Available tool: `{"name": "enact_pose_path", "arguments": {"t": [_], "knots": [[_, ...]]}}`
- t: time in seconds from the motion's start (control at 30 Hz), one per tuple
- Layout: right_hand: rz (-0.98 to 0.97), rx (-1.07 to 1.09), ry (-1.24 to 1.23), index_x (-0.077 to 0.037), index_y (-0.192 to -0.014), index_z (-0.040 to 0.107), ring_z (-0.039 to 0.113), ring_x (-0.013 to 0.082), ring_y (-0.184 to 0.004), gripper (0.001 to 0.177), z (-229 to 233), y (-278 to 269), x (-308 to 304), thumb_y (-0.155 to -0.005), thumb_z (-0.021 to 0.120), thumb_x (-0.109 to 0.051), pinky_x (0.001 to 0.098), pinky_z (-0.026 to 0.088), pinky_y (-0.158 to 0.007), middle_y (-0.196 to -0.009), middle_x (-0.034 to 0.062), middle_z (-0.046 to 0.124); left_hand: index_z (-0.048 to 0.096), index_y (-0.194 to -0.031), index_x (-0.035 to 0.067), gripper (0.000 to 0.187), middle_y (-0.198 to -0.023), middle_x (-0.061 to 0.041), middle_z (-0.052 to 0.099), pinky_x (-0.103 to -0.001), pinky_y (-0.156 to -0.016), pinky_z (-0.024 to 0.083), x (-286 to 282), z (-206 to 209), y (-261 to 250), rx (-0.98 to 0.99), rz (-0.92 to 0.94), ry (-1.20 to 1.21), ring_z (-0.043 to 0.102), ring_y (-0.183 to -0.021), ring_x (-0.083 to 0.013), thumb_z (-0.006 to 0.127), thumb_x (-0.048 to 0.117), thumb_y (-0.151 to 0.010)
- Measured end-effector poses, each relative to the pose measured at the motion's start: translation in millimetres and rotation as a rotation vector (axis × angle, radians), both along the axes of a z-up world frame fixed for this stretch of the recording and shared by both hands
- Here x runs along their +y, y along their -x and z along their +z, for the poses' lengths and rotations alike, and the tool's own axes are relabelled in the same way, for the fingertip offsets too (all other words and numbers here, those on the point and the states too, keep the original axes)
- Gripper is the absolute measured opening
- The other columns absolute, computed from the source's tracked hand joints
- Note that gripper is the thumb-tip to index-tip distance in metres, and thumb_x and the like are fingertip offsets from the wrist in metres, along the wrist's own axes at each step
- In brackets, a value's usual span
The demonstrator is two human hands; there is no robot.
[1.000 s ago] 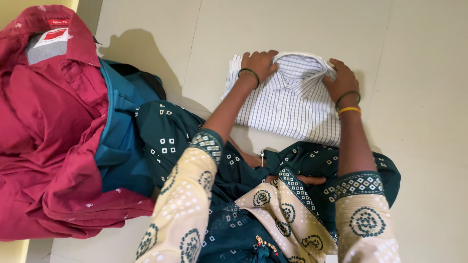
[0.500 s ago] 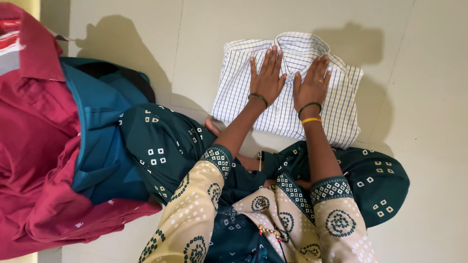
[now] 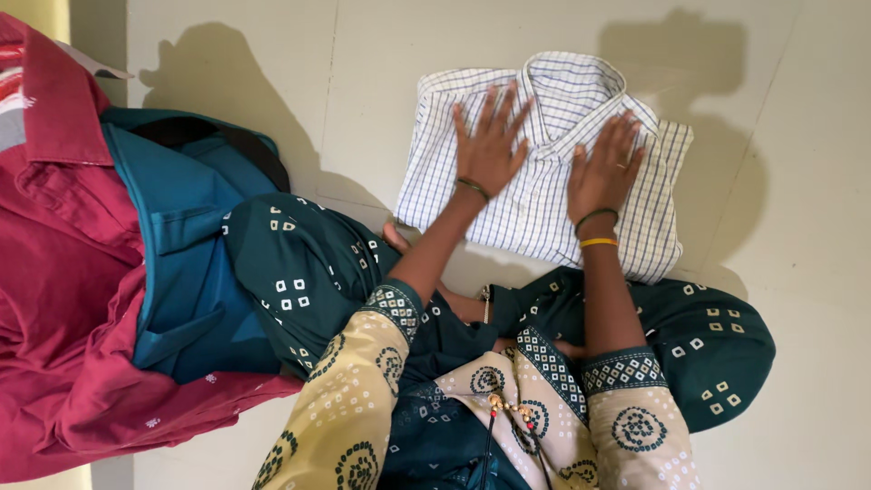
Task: The person buttons a collared shirt, spreads it flat on the floor, and folds the sleeves and sides to create a rectangular shape.
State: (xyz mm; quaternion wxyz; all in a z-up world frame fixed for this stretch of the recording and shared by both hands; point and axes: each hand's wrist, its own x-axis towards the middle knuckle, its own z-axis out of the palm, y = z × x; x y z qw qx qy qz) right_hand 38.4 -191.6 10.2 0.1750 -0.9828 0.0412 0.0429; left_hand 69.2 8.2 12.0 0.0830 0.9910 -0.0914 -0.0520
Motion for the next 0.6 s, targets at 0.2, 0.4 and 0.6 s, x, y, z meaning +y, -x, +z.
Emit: {"name": "enact_pose_path", "arguments": {"t": [0.2,0.4,0.6], "knots": [[-0.254,-0.173,-0.011,-0.003,-0.154,0.051,0.038,0.0371,-0.149,0.059,-5,6,-67,-0.107,0.068,-0.033,0.0512,0.030,-0.124,-0.158,0.0194,0.043,0.049,-0.152,0.022,0.061,-0.166,-0.005,0.029,-0.069,-0.122,0.011,61,11,-22,-0.292,0.193,-0.028,0.023,-0.154,-0.0238,0.062,0.048,-0.099],[-0.258,-0.102,-0.270,-0.002,-0.125,0.072,0.067,0.0292,-0.095,0.045,-4,-11,-105,-0.096,0.084,-0.036,0.0416,0.052,-0.086,-0.107,0.0168,0.070,0.069,-0.133,0.017,0.058,-0.135,-0.005,0.055,-0.051,-0.099,0.039,84,23,-45,-0.142,0.178,-0.008,0.048,-0.125,-0.0243,0.078,0.050,-0.086],[-0.440,0.159,-0.952,0.011,-0.102,0.069,0.050,0.0173,-0.084,0.031,16,-23,-114,-0.099,0.084,-0.015,0.0333,0.044,-0.078,-0.096,0.0223,0.062,0.079,-0.101,0.016,0.028,-0.101,-0.004,0.069,-0.037,-0.075,0.050,97,13,-55,-0.114,0.235,0.120,0.062,-0.094,-0.0223,0.080,0.038,-0.084]]}}
